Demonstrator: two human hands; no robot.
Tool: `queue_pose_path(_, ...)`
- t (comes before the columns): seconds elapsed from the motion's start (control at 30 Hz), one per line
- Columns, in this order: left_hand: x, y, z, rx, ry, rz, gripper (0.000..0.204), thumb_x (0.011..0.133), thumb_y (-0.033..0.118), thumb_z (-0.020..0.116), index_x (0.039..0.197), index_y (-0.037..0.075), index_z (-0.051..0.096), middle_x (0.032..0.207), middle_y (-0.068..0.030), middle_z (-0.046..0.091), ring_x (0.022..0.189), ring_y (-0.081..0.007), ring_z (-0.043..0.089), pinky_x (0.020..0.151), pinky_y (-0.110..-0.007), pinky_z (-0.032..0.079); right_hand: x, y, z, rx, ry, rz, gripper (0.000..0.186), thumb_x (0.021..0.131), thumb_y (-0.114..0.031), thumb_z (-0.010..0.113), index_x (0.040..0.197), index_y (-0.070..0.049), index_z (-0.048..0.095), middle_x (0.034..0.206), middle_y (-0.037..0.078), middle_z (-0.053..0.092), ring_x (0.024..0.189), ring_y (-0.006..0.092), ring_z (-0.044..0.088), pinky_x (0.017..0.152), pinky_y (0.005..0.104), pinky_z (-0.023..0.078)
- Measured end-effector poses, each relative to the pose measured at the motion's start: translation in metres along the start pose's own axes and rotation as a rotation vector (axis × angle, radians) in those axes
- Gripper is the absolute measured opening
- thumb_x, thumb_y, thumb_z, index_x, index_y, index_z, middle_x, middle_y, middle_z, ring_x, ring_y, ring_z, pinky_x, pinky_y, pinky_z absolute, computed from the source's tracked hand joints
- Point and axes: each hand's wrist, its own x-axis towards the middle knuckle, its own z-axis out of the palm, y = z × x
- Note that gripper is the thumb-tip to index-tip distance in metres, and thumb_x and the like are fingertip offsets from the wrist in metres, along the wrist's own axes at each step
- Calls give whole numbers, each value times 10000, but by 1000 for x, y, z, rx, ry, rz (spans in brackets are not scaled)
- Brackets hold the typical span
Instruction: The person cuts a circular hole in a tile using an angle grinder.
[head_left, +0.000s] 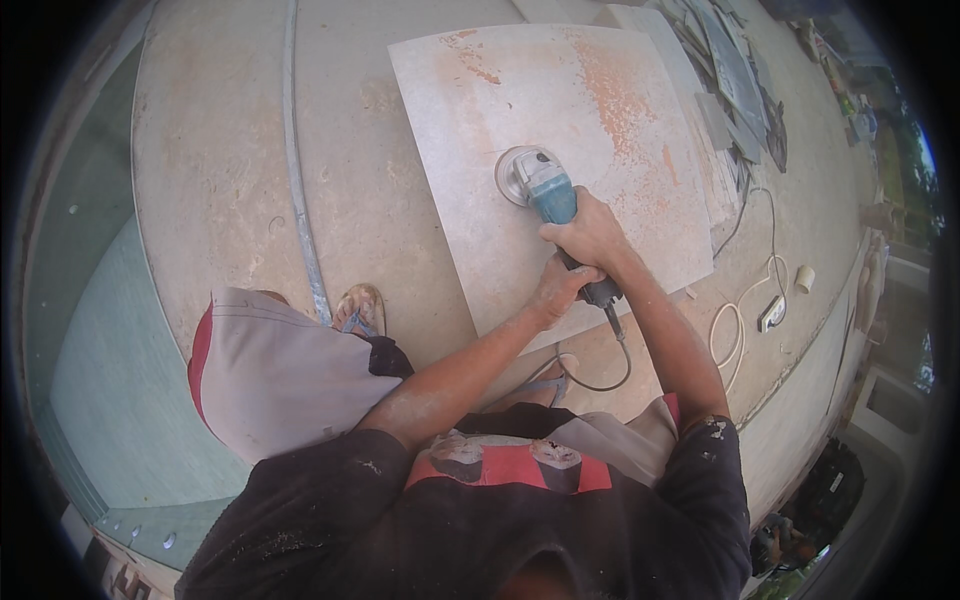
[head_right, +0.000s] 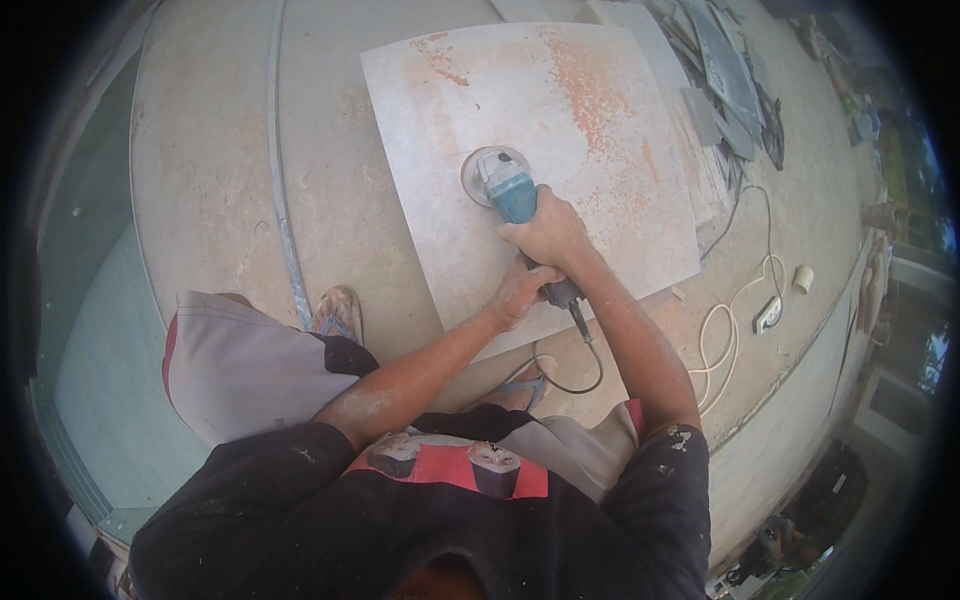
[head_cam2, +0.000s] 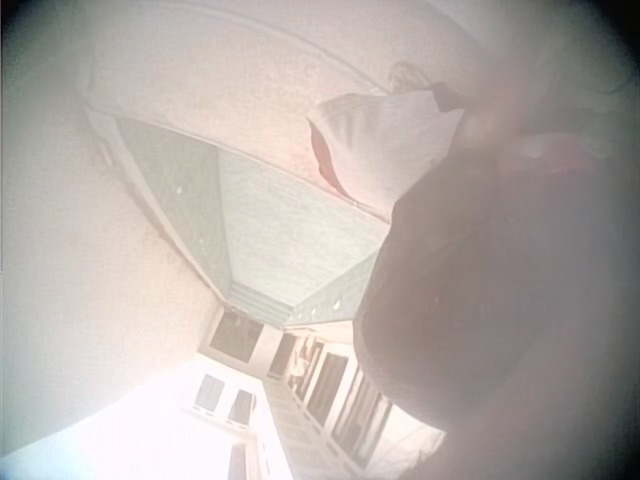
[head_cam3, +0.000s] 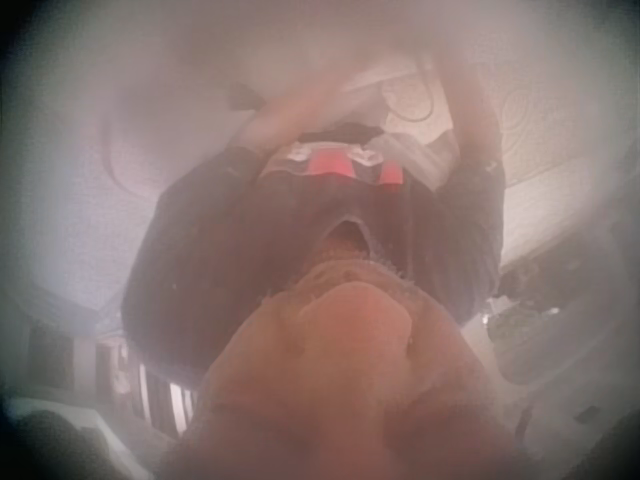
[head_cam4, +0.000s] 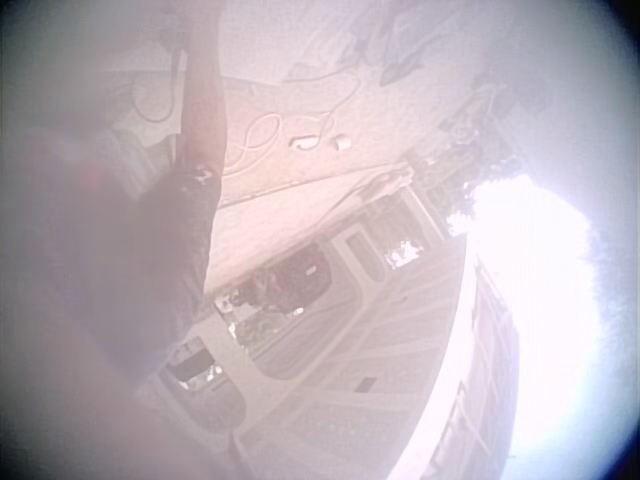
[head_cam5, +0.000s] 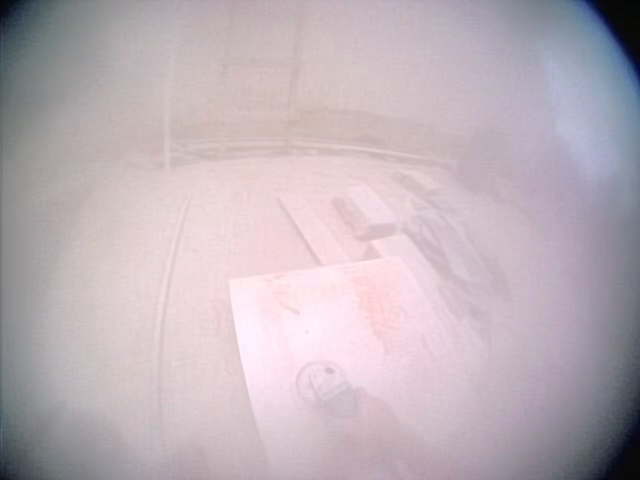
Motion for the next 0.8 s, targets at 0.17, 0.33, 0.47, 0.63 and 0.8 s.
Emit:
queue_pose_path(0.17, 3, -4, -2, 7, -9, 12, 476, 876, 218, 690, 1289, 22, 555, 1075, -77, 664, 930, -179, 703, 758, -361, 615, 0, 1, 1, -3, 6, -15, 748, 699, -419, 783, 1214, 84, 578, 1111, 324, 694, 1072, 454, 690, 938, 492, 547)
queue_pose_path(0.33, 1, -5, -2, 7, -1, 17, 474, 876, 216, 686, 1289, 22, 557, 1073, -77, 666, 931, -181, 705, 764, -359, 615, -2, -1, 0, -3, 9, -4, 739, 699, -421, 780, 1203, 82, 582, 1107, 321, 697, 1068, 453, 692, 936, 492, 547)
queue_pose_path(0.47, -2, 3, 5, -12, -14, 17, 474, 875, 214, 687, 1289, 25, 556, 1073, -78, 667, 928, -183, 705, 767, -358, 613, -2, 3, -1, 12, 25, -24, 736, 696, -415, 776, 1198, 88, 584, 1104, 326, 696, 1070, 459, 689, 937, 487, 546)
queue_pose_path(0.63, -5, 8, 10, -69, 9, 38, 407, 863, 181, 718, 1211, -3, 616, 1031, -77, 692, 903, -186, 727, 770, -342, 627, -6, 0, -5, 30, 26, -17, 732, 692, -413, 774, 1191, 90, 590, 1101, 329, 696, 1069, 456, 690, 933, 483, 546)
queue_pose_path(0.8, -1, 0, 6, -58, 0, 31, 414, 867, 175, 720, 1226, 2, 609, 1054, -85, 694, 931, -195, 732, 792, -354, 633, -7, 1, -6, 38, 35, -31, 716, 698, -412, 775, 1191, 78, 602, 1105, 313, 702, 1070, 440, 692, 931, 476, 544)
